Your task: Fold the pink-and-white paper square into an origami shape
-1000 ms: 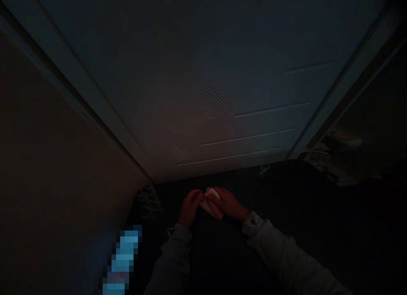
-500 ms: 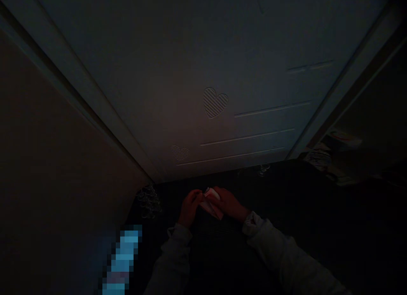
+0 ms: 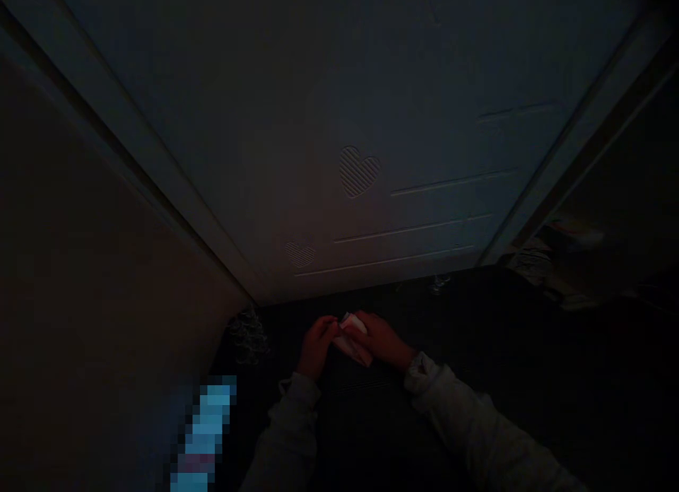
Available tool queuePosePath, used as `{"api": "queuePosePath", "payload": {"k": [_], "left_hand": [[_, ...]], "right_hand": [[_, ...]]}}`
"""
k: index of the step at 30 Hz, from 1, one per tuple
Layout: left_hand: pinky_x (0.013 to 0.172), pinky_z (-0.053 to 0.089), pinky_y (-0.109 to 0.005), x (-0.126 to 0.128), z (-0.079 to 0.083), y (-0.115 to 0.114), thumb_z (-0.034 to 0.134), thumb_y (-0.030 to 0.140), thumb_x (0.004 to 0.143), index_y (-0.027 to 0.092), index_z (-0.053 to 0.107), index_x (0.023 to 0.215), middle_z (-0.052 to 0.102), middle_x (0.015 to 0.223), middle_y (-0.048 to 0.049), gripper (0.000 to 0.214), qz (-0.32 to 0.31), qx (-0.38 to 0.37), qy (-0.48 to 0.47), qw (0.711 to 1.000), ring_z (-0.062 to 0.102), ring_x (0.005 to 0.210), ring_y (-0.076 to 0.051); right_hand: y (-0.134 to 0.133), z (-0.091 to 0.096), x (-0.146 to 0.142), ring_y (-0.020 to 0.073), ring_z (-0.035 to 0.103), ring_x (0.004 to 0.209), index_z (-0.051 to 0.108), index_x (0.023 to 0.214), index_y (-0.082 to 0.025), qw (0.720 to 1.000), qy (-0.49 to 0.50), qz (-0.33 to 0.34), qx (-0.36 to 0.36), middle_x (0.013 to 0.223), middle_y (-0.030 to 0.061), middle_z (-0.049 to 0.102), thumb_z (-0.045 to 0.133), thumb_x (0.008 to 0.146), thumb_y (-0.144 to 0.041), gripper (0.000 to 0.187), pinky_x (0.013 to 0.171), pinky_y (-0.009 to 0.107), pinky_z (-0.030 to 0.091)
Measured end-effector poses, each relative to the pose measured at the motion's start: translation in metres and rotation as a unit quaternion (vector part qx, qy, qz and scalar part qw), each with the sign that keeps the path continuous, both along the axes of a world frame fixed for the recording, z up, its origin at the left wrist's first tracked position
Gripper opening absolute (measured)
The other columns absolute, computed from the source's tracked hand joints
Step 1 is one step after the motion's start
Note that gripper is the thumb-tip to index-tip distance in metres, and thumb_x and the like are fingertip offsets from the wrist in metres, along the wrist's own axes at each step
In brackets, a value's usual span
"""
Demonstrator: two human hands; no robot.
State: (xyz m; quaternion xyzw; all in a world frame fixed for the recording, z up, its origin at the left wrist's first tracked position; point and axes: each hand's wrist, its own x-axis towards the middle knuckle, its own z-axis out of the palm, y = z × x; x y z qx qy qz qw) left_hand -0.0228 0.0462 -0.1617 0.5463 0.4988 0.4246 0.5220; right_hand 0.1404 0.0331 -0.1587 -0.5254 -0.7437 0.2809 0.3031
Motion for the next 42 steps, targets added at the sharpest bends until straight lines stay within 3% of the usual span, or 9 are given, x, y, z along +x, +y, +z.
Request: {"api": "queuePosePath", "payload": {"k": [42], "left_hand": [[0.069, 0.042, -0.028, -0.0014, 0.0016, -0.0011, 0.051, 0.038, 0.070, 0.017, 0.055, 0.089, 0.060, 0.072, -0.0011, 0.029, -0.002, 0.005, 0.022, 1.000, 0.056, 0.074, -0.017]], "right_hand": [[-0.0016, 0.0019, -0.0011, 0.0132, 0.050, 0.069, 0.053, 0.089, -0.018, 1.000, 0.013, -0.009, -0.001, 0.078, 0.0024, 0.057, 0.039, 0.081, -0.043, 0.030, 0.060, 0.023, 0.033]]}}
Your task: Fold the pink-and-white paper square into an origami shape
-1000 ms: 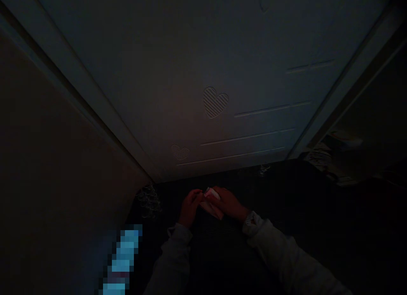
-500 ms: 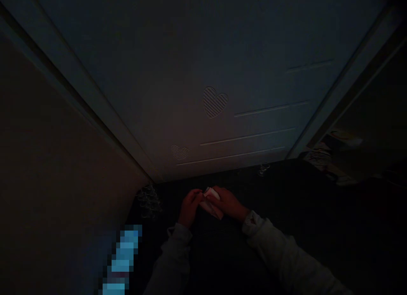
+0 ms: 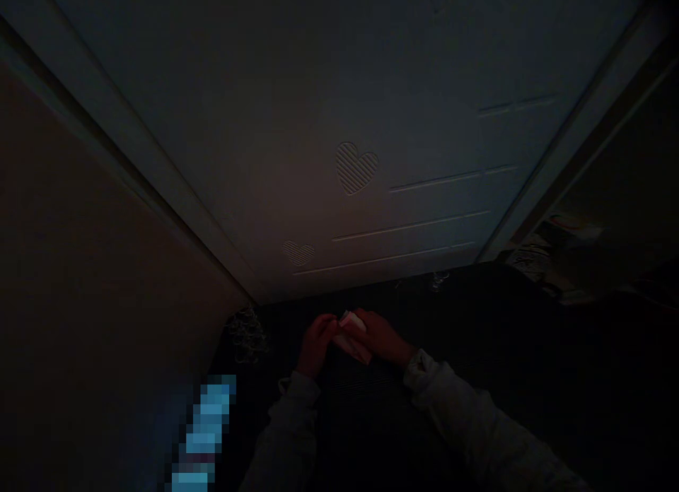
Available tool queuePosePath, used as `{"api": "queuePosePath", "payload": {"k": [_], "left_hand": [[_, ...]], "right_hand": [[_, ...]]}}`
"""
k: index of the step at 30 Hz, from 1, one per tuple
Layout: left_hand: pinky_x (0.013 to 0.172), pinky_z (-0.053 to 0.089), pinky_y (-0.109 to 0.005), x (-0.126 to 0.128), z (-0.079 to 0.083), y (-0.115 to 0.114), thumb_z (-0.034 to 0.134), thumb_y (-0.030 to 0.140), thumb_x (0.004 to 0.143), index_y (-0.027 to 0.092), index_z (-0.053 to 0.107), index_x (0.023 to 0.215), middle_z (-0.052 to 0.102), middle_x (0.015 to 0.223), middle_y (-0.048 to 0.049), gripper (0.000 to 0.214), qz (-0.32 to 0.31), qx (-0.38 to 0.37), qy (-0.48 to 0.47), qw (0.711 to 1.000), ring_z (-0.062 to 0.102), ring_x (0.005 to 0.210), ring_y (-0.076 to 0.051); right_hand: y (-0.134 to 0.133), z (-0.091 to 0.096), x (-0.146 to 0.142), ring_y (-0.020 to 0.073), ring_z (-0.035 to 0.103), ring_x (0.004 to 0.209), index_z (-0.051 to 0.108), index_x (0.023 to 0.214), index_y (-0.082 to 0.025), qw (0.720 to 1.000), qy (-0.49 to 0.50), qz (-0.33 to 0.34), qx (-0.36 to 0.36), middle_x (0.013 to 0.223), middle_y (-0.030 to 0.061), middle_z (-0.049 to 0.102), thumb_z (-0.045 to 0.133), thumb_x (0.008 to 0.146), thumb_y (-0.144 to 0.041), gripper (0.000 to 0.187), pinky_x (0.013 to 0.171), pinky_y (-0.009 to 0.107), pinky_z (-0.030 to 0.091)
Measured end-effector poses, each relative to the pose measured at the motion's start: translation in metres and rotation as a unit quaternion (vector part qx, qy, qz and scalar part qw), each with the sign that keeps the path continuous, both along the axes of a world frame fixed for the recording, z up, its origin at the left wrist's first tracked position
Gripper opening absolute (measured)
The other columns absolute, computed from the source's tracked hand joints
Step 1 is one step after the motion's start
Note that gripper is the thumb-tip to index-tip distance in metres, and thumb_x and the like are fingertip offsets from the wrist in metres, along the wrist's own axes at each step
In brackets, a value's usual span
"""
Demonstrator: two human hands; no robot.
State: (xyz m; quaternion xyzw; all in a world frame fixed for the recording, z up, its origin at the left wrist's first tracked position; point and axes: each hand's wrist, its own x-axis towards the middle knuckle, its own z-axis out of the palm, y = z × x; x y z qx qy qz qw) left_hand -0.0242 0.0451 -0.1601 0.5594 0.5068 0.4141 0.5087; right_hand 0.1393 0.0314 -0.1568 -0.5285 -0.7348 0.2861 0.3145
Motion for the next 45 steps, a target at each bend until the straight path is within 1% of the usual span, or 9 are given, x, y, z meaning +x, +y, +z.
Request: {"api": "queuePosePath", "payload": {"k": [7, 13, 23, 29, 37, 41, 45], "left_hand": [[0.069, 0.043, -0.028, 0.0020, 0.0010, -0.0003, 0.053, 0.039, 0.068, 0.017, 0.055, 0.087, 0.061, 0.073, -0.0017, 0.029, 0.003, -0.014, -0.016, 1.000, 0.057, 0.074, -0.017], [0.070, 0.043, -0.028, 0.0026, 0.0041, -0.0015, 0.053, 0.038, 0.069, 0.017, 0.056, 0.088, 0.062, 0.079, -0.0026, 0.029, 0.004, -0.011, -0.011, 1.000, 0.057, 0.077, -0.017], [0.071, 0.043, -0.029, 0.0018, 0.0010, -0.0002, 0.053, 0.039, 0.067, 0.017, 0.056, 0.087, 0.063, 0.076, -0.0018, 0.030, 0.005, -0.003, -0.014, 1.000, 0.057, 0.076, -0.018], [0.072, 0.042, -0.029, 0.0012, 0.0002, -0.0004, 0.054, 0.038, 0.067, 0.017, 0.056, 0.087, 0.063, 0.079, -0.0025, 0.029, 0.009, -0.004, -0.025, 1.000, 0.057, 0.078, -0.018], [0.069, 0.042, -0.027, 0.0013, -0.0024, 0.0010, 0.053, 0.038, 0.068, 0.017, 0.055, 0.087, 0.061, 0.075, -0.0014, 0.028, 0.008, -0.008, -0.020, 1.000, 0.057, 0.073, -0.016], [0.069, 0.042, -0.027, 0.0009, -0.0046, 0.0016, 0.053, 0.037, 0.069, 0.017, 0.055, 0.088, 0.061, 0.071, -0.0009, 0.027, -0.002, 0.003, -0.012, 1.000, 0.057, 0.072, -0.016], [0.068, 0.042, -0.027, 0.0005, -0.0046, 0.0019, 0.053, 0.037, 0.069, 0.017, 0.055, 0.087, 0.061, 0.072, -0.0014, 0.027, -0.005, 0.002, -0.008, 1.000, 0.057, 0.071, -0.016]], "right_hand": [[0.0001, 0.0013, 0.0003, 0.0135, 0.050, 0.071, 0.053, 0.088, -0.018, 1.000, -0.011, 0.006, -0.007, 0.078, 0.0020, 0.056, 0.039, 0.081, -0.044, 0.030, 0.061, 0.023, 0.033], [0.0003, 0.0001, 0.0001, 0.0136, 0.050, 0.071, 0.054, 0.088, -0.018, 1.000, -0.012, 0.001, -0.006, 0.078, 0.0022, 0.056, 0.039, 0.081, -0.045, 0.031, 0.062, 0.023, 0.034], [0.0001, 0.0000, 0.0004, 0.0131, 0.050, 0.070, 0.053, 0.088, -0.018, 1.000, -0.007, 0.003, -0.006, 0.077, 0.0020, 0.056, 0.038, 0.081, -0.045, 0.031, 0.060, 0.022, 0.033], [0.0001, -0.0005, 0.0004, 0.0135, 0.050, 0.070, 0.053, 0.087, -0.018, 1.000, -0.005, 0.002, -0.006, 0.078, 0.0026, 0.057, 0.038, 0.081, -0.044, 0.031, 0.061, 0.023, 0.034], [0.0004, -0.0011, 0.0004, 0.0135, 0.050, 0.069, 0.052, 0.085, -0.018, 1.000, -0.020, 0.001, -0.003, 0.076, 0.0020, 0.056, 0.038, 0.081, -0.044, 0.030, 0.059, 0.022, 0.033], [0.0012, -0.0020, 0.0003, 0.0138, 0.050, 0.071, 0.051, 0.086, -0.018, 1.000, -0.017, 0.005, 0.012, 0.078, 0.0028, 0.056, 0.033, 0.084, -0.042, 0.030, 0.062, 0.023, 0.034], [0.0022, -0.0023, -0.0001, 0.0134, 0.051, 0.071, 0.051, 0.084, -0.018, 1.000, -0.004, 0.005, 0.008, 0.078, 0.0032, 0.057, 0.025, 0.087, -0.040, 0.034, 0.064, 0.023, 0.035]]}}
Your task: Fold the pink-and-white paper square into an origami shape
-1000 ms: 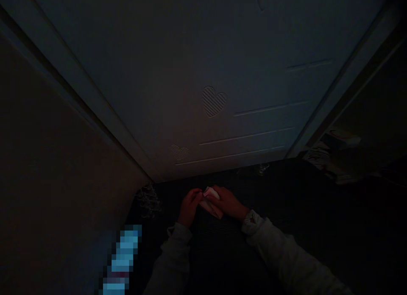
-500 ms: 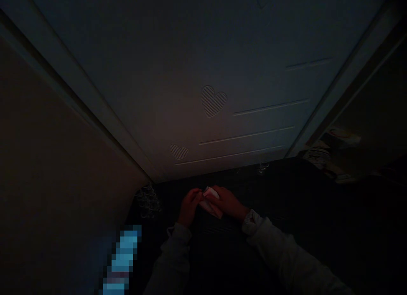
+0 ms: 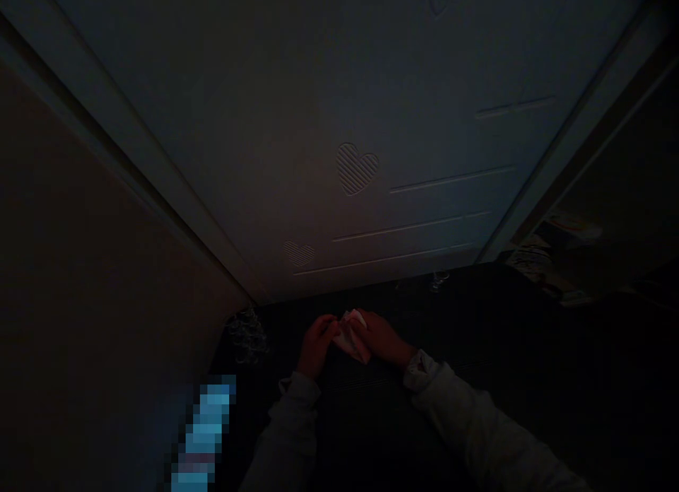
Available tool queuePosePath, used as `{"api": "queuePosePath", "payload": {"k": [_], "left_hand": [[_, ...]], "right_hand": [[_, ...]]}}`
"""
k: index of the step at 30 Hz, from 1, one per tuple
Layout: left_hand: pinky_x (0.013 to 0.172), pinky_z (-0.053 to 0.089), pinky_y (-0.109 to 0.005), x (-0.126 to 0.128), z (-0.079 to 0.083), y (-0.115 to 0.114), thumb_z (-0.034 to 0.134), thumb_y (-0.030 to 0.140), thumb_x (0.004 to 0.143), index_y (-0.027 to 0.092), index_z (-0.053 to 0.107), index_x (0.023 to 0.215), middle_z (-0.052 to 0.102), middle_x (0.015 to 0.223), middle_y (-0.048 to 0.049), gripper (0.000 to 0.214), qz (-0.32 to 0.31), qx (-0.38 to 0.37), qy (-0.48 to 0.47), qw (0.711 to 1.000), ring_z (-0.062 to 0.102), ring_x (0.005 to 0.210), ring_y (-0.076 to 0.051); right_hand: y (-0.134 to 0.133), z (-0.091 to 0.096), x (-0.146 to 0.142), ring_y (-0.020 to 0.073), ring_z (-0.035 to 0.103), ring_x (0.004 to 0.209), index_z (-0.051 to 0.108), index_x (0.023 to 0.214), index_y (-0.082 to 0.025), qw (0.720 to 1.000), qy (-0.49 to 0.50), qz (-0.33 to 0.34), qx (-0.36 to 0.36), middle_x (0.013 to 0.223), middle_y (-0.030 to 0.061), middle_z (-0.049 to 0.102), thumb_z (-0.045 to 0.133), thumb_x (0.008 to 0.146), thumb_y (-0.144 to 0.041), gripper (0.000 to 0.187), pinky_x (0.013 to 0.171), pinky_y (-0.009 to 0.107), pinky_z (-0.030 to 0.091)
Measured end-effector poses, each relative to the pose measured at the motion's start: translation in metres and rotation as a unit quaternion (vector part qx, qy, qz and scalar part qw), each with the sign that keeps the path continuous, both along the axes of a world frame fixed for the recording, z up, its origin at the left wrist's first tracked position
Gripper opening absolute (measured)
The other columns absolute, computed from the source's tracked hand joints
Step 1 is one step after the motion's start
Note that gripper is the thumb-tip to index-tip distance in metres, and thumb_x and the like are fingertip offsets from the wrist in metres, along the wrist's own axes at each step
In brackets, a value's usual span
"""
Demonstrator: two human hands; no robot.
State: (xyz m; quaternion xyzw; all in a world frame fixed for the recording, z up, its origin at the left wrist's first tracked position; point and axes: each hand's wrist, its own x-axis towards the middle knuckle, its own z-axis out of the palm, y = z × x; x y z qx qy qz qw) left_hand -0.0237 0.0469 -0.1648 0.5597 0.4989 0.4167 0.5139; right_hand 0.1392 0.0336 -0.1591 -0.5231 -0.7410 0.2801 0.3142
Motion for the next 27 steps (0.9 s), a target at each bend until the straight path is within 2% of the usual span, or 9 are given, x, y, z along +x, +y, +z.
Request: {"api": "queuePosePath", "payload": {"k": [9, 27], "left_hand": [[0.072, 0.042, -0.029, 0.0005, 0.0020, -0.0013, 0.053, 0.037, 0.068, 0.016, 0.055, 0.089, 0.062, 0.080, -0.0031, 0.029, 0.010, -0.009, -0.008, 1.000, 0.057, 0.079, -0.018], [0.068, 0.042, -0.026, -0.0001, 0.0010, -0.0004, 0.053, 0.036, 0.069, 0.017, 0.054, 0.089, 0.061, 0.075, -0.0015, 0.028, 0.000, -0.013, -0.010, 1.000, 0.057, 0.074, -0.016]], "right_hand": [[-0.0012, 0.0003, 0.0003, 0.0134, 0.050, 0.070, 0.052, 0.087, -0.018, 1.000, 0.000, -0.005, -0.006, 0.078, 0.0022, 0.057, 0.038, 0.080, -0.046, 0.032, 0.059, 0.022, 0.033], [-0.0003, -0.0016, 0.0000, 0.0132, 0.050, 0.068, 0.053, 0.087, -0.018, 1.000, 0.003, -0.007, -0.007, 0.077, 0.0024, 0.057, 0.039, 0.080, -0.047, 0.033, 0.058, 0.022, 0.032]]}}
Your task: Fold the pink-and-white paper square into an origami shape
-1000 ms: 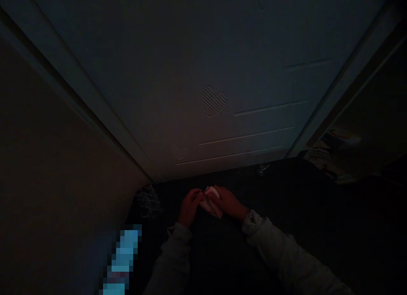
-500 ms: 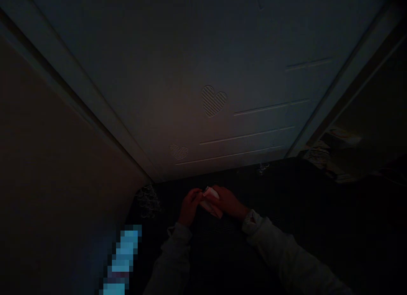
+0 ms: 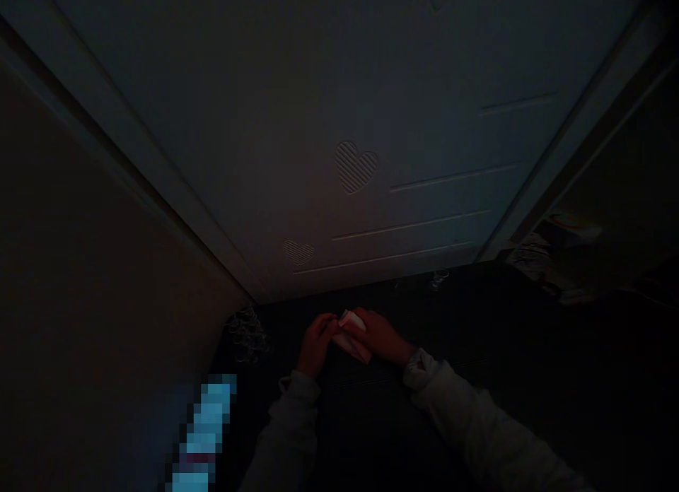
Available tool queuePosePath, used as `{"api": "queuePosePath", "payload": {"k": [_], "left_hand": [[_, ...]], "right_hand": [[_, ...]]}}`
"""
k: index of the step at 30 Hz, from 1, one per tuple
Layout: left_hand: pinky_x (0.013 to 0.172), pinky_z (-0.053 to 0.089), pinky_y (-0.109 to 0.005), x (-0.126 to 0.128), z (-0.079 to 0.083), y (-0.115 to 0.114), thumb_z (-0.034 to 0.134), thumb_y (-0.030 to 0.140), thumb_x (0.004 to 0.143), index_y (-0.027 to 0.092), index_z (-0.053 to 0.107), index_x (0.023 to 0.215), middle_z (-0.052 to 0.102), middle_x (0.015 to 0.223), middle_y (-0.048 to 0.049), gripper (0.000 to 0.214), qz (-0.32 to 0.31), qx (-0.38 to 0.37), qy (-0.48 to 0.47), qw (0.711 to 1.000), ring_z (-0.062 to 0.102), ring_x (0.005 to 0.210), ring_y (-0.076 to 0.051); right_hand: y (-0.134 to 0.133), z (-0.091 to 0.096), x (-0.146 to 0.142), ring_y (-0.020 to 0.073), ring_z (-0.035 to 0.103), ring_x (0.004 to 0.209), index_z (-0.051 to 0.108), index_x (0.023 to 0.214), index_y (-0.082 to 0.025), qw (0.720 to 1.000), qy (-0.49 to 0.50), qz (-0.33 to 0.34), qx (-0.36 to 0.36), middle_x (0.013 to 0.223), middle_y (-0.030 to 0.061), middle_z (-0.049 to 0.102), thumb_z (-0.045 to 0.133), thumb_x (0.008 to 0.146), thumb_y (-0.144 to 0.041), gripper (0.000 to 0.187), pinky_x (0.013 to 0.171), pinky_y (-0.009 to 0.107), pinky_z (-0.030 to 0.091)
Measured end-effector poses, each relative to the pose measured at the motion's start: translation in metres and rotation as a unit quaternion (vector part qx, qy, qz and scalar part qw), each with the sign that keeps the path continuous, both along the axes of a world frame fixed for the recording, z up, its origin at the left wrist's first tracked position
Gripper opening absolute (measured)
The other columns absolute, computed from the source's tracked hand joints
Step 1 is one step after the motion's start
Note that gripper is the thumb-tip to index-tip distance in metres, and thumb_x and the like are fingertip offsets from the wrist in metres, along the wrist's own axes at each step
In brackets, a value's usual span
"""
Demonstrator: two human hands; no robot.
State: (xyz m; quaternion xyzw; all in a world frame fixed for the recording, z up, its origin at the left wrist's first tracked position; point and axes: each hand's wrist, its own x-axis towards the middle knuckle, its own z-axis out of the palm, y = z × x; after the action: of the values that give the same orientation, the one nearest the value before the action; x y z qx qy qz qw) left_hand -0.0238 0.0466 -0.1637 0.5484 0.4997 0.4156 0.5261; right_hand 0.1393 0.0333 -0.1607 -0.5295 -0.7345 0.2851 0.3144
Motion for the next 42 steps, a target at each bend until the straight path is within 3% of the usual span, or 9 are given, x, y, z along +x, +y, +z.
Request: {"api": "queuePosePath", "payload": {"k": [42], "left_hand": [[0.069, 0.042, -0.027, 0.0005, 0.0006, -0.0009, 0.053, 0.038, 0.069, 0.017, 0.055, 0.088, 0.061, 0.073, -0.0014, 0.028, -0.003, 0.016, -0.001, 1.000, 0.057, 0.072, -0.016]], "right_hand": [[-0.0024, 0.0056, 0.0006, 0.0132, 0.050, 0.069, 0.051, 0.084, -0.018, 1.000, 0.000, 0.001, 0.001, 0.077, 0.0021, 0.057, 0.036, 0.083, -0.043, 0.029, 0.061, 0.022, 0.034]]}}
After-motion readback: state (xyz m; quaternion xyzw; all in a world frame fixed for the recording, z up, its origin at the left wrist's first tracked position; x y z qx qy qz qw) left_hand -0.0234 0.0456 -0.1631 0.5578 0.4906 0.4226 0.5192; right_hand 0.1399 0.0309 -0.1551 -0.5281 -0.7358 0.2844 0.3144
